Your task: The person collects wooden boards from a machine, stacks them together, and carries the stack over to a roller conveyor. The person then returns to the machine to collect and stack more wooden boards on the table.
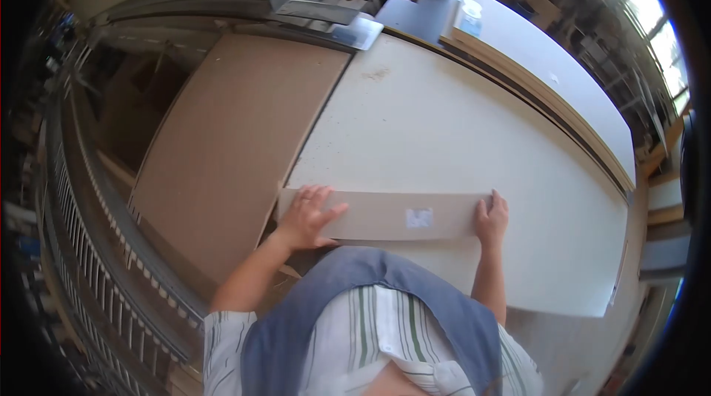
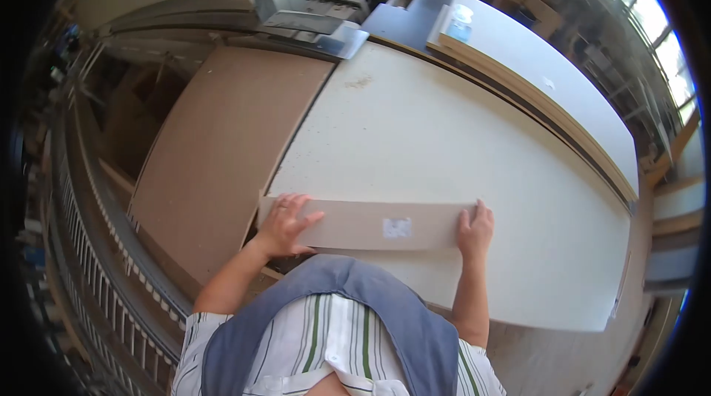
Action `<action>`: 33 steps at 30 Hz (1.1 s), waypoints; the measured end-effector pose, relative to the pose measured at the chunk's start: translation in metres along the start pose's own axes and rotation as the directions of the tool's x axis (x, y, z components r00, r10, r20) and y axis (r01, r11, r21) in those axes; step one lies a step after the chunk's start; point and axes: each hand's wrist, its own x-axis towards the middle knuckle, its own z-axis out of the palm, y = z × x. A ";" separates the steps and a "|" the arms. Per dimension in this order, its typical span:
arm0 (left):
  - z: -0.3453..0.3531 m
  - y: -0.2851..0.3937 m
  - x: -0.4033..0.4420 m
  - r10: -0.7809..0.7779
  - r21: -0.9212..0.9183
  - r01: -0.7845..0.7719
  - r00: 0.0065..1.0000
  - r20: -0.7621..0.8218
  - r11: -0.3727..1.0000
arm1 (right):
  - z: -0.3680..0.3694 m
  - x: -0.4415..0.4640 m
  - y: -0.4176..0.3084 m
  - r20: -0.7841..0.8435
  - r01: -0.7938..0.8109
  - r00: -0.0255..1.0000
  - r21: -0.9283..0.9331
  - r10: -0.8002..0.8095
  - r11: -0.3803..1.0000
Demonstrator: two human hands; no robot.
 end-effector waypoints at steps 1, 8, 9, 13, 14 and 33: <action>0.002 0.002 0.004 0.059 -0.056 -0.057 0.998 0.036 0.997 | -0.004 0.002 0.002 0.015 -0.009 1.000 -0.028 0.009 1.000; 0.038 0.026 0.035 0.242 -0.096 -0.236 0.968 0.060 0.967 | 0.024 -0.009 -0.011 0.046 0.170 0.985 -0.044 -0.168 0.984; 0.035 0.029 0.039 0.239 -0.071 -0.234 0.967 0.089 0.970 | 0.027 -0.012 -0.019 0.055 0.240 0.970 -0.081 -0.236 0.967; 0.028 0.034 0.042 0.207 -0.089 -0.198 0.972 0.107 0.976 | 0.030 -0.020 -0.043 0.164 0.310 0.939 -0.013 -0.303 0.951; 0.031 0.033 0.041 0.204 -0.094 -0.195 0.974 0.103 0.976 | 0.032 -0.021 -0.041 0.136 0.353 0.927 0.004 -0.350 0.936; 0.031 0.033 0.040 0.174 -0.124 -0.162 0.980 0.094 0.979 | -0.023 0.005 0.080 -0.220 -0.103 0.974 -0.189 0.060 0.977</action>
